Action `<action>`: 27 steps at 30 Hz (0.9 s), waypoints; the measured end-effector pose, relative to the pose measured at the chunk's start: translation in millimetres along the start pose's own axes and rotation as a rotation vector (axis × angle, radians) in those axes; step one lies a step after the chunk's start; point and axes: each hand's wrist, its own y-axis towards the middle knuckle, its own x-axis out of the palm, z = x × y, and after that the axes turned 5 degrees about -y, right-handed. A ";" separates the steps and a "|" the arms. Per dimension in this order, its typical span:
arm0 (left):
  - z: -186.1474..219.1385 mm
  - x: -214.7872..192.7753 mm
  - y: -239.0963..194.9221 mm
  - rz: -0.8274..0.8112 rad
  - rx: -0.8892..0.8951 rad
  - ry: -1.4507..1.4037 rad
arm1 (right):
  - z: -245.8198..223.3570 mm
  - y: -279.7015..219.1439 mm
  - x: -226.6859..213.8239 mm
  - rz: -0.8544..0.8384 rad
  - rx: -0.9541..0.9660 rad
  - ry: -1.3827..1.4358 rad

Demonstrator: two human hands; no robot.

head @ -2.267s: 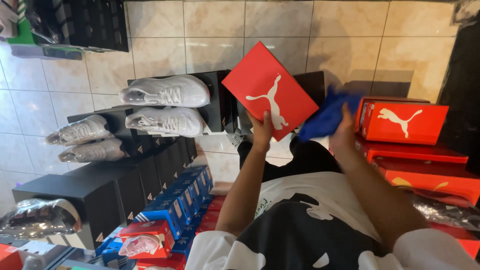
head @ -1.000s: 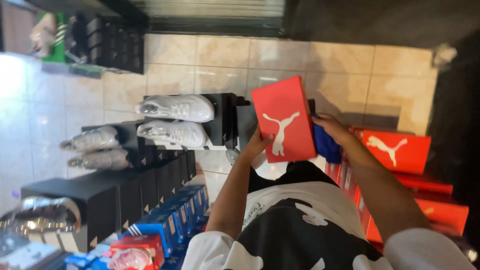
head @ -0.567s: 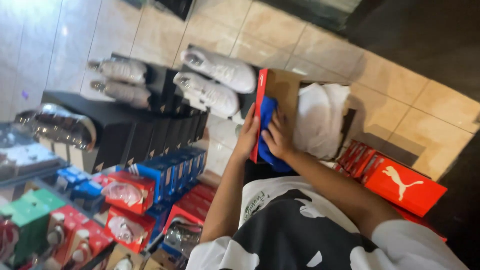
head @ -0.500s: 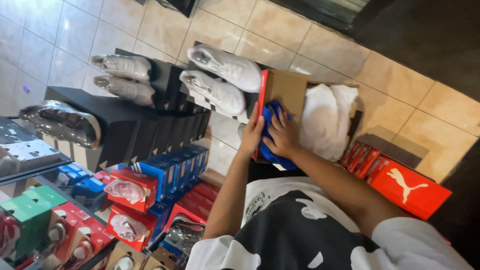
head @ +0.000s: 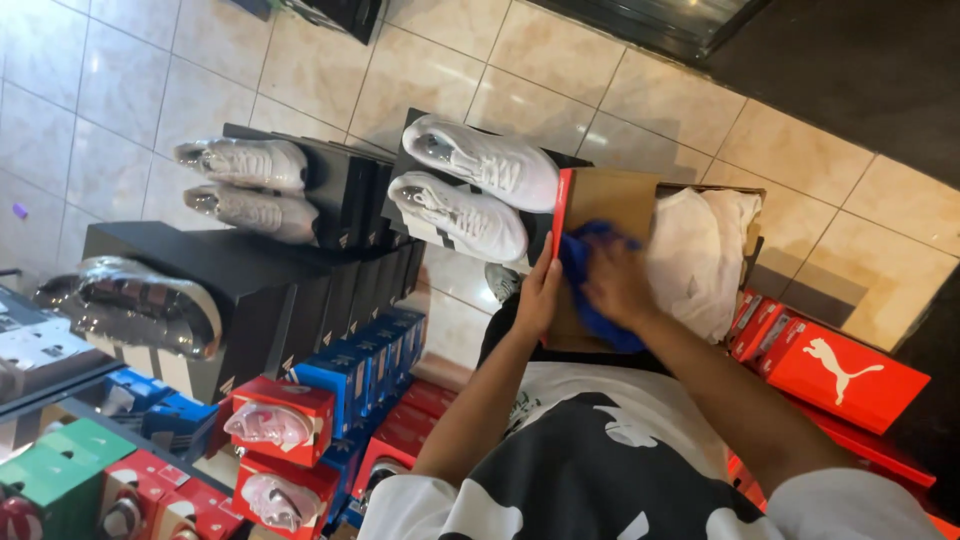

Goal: Cleaning shoe boxes and individual shoes using a cloth in a storage area

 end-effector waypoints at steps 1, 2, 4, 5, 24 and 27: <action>2.5 0.9 -0.8 0.005 0.003 -0.018 | 20.3 1.8 -2.6 -0.020 0.065 -0.100; 4.8 2.6 -1.9 0.010 0.006 -0.035 | 40.9 2.7 -5.6 -0.041 0.130 -0.200; 3.0 4.8 1.9 0.008 0.015 -0.023 | 52.8 30.6 2.8 0.008 0.214 -0.136; 4.1 4.1 5.9 0.010 0.035 -0.005 | 59.4 48.5 8.4 0.070 0.292 -0.068; -1.6 7.4 12.8 0.056 0.065 0.034 | -20.0 27.7 -16.2 -0.138 0.044 0.006; 2.3 8.7 6.9 0.074 0.057 0.025 | 18.6 1.1 -11.3 -0.120 -0.085 -0.128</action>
